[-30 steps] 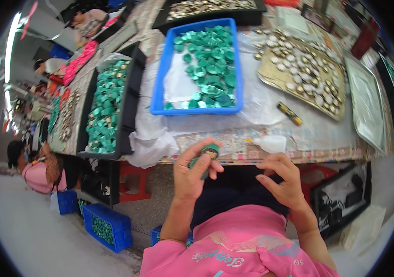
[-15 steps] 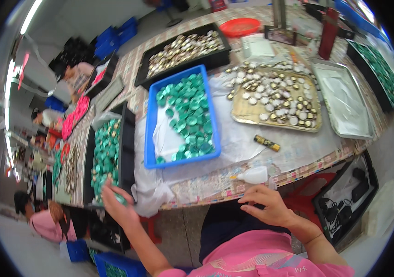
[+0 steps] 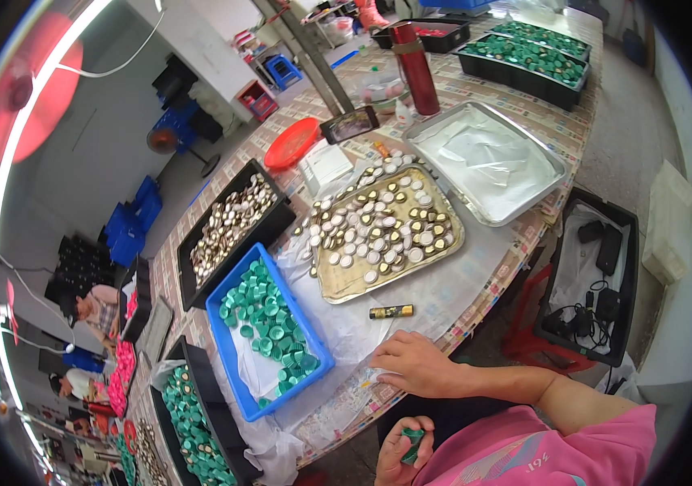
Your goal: The person glues decorative gold caps onto green plastic bases by hand, applying glue from a bottle to each base and then attaching a cap.
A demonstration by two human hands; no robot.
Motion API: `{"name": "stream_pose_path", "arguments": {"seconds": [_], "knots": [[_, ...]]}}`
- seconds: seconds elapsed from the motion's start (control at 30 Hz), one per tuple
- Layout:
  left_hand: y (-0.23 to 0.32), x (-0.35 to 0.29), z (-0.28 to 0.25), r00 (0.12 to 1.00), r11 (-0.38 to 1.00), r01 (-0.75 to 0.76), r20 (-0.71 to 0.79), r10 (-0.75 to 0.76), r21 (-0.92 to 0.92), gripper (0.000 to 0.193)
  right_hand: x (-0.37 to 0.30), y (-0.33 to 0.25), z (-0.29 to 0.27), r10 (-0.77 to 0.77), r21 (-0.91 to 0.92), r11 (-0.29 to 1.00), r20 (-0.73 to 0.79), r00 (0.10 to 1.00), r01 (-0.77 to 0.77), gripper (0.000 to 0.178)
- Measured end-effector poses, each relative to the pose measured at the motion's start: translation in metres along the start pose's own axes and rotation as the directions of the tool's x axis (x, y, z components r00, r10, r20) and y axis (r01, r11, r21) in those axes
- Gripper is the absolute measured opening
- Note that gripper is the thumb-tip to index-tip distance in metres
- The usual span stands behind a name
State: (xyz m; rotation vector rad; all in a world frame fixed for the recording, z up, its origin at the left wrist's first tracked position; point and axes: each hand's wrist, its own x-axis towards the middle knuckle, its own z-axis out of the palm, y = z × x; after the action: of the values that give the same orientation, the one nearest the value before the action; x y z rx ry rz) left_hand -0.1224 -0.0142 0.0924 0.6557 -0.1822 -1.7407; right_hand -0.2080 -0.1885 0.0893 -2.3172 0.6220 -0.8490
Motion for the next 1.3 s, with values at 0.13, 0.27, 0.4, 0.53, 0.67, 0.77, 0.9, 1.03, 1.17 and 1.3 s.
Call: {"name": "stream_pose_path", "arguments": {"seconds": [0.13,0.27,0.4,0.53,0.67,0.77,0.9,1.03,1.17,1.3], "knots": [[-0.015,-0.009,-0.006,0.996,0.997,-0.077,-0.049,0.078,0.024,0.039,-0.017,0.005,-0.008,0.019,-0.021,1.0,-0.012,1.0,-0.02,0.026],[-0.049,-0.031,0.011,0.975,0.995,-0.067,-0.219,0.049,-0.073,0.036,-0.044,-0.012,-0.013,-0.04,0.103,0.993,-0.181,0.983,0.06,0.023],[-0.093,-0.038,0.01,0.799,0.994,-0.053,-0.601,-0.013,-0.091,0.028,-0.103,-0.05,-0.007,-0.143,0.342,0.921,-0.151,0.978,0.187,0.019],[-0.127,-0.053,-0.069,0.974,0.894,0.185,-0.046,-0.223,-0.407,0.014,-0.17,-0.096,-0.006,-0.019,0.697,0.713,0.116,0.993,-0.068,0.018],[-0.149,-0.062,-0.053,0.971,0.979,-0.019,-0.238,-0.031,-0.205,0.017,-0.2,-0.13,-0.039,-0.039,0.655,0.755,0.077,0.996,-0.021,0.016],[-0.162,-0.082,-0.024,0.968,0.986,-0.046,-0.25,0.005,-0.157,0.018,-0.216,-0.179,-0.098,-0.07,0.716,0.698,0.033,0.997,0.025,0.016],[-0.174,-0.111,-0.055,0.985,0.975,0.014,-0.162,-0.051,-0.222,0.014,-0.239,-0.242,-0.16,-0.39,0.702,0.555,-0.253,0.885,0.445,0.015],[-0.189,-0.122,-0.078,0.973,0.918,0.105,-0.149,-0.174,-0.382,0.014,-0.261,-0.297,-0.189,-0.619,0.801,0.279,-0.271,0.737,0.529,0.012],[-0.198,-0.141,-0.073,0.974,0.899,0.098,-0.147,-0.175,-0.426,0.013,-0.266,-0.328,-0.201,-0.727,0.973,0.074,-0.098,0.679,0.221,0.032],[-0.2,-0.157,-0.065,0.945,0.91,0.126,-0.233,-0.232,-0.396,0.013,-0.275,-0.343,-0.18,-0.8,0.992,-0.06,-0.114,0.589,0.11,0.028]]}}
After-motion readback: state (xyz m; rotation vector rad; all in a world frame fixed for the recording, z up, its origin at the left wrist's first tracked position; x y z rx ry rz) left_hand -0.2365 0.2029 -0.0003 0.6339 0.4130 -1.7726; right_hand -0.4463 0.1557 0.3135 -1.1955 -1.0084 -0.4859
